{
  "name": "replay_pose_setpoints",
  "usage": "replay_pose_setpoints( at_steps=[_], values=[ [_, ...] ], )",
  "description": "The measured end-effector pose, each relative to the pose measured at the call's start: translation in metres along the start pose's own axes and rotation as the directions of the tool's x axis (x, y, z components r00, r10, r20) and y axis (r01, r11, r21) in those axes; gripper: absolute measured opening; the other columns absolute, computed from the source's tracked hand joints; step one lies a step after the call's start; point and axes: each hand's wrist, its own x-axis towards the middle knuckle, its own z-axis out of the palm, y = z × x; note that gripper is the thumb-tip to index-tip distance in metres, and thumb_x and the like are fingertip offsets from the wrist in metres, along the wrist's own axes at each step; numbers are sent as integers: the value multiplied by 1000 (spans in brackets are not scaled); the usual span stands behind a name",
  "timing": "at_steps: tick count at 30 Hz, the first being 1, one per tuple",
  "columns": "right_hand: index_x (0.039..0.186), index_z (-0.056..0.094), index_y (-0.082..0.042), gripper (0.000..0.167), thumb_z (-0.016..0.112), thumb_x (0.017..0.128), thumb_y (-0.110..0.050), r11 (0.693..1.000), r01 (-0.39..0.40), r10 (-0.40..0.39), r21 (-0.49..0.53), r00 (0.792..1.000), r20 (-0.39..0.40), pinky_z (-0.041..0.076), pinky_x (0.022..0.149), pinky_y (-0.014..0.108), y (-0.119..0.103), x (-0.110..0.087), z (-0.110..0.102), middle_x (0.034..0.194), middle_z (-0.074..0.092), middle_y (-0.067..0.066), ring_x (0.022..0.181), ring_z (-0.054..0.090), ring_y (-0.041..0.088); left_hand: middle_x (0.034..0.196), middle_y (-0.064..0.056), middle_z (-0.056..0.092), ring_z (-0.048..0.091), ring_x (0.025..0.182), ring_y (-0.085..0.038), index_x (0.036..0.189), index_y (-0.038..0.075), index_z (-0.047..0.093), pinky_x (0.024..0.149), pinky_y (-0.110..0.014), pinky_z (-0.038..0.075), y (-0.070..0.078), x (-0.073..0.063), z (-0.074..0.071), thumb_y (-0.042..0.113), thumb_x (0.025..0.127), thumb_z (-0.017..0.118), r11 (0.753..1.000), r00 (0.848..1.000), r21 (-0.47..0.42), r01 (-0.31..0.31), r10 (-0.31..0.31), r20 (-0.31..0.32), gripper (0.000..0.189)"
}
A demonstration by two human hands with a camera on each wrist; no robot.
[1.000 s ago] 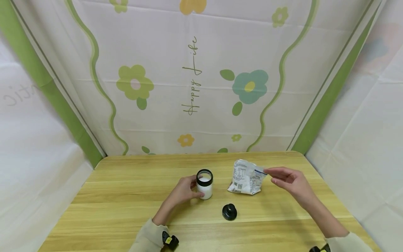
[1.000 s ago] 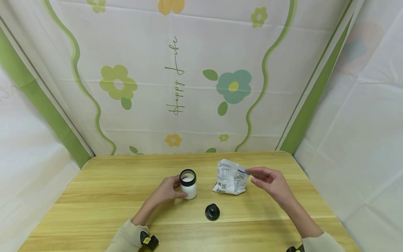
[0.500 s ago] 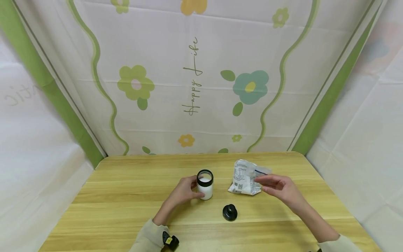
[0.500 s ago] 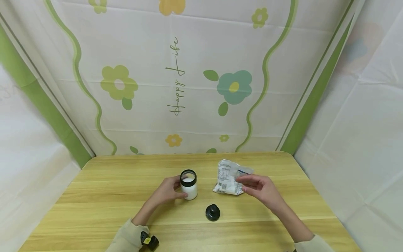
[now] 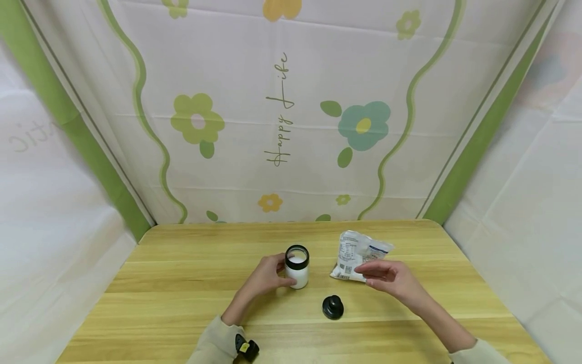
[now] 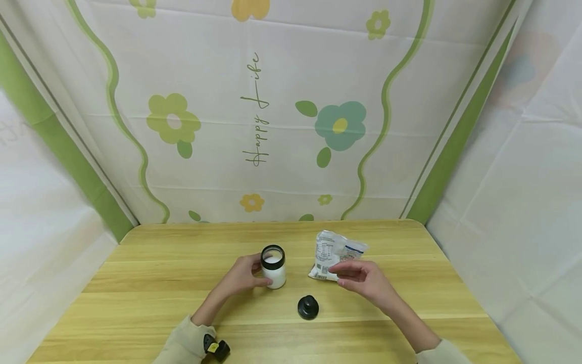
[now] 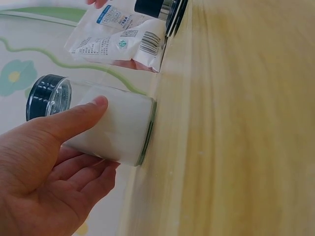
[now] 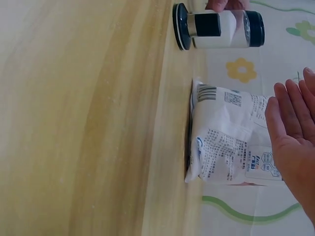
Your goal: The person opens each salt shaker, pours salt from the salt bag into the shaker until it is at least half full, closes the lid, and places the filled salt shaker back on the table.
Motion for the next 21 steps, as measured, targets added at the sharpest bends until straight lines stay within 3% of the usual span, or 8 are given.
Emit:
replay_pose_setpoints(
  at_steps=[9, 13, 21],
  values=[
    [122, 63, 9, 32, 66, 92, 0, 1000, 0, 0, -6, 998, 60, 59, 93, 25, 4, 4, 15, 122, 65, 28, 109, 69, 9, 131, -13, 66, 63, 123, -28, 133, 3, 59, 103, -38, 55, -1, 0, 0, 17, 81, 84, 1000, 1000, 4, 4, -4, 1, 60],
    [122, 63, 10, 32, 66, 92, 1, 1000, 7, -7, 1, 997, 83, 60, 92, 25, 7, 6, 20, 121, 63, 33, 108, 69, 9, 131, -13, 66, 63, 123, -29, 134, 2, 59, 103, -38, 55, -1, 0, 0, 17, 81, 84, 1000, 1000, 1, 3, -3, 3, 60],
    [123, 62, 9, 33, 66, 91, 1, 1000, -24, 22, 13, 991, 131, 60, 91, 26, 15, 8, 30, 122, 63, 34, 110, 70, 21, 130, -13, 66, 63, 123, -28, 133, 3, 60, 103, -37, 56, -1, 0, 0, 17, 81, 84, 1000, 1000, 6, -4, 4, 2, 58]
  ],
)
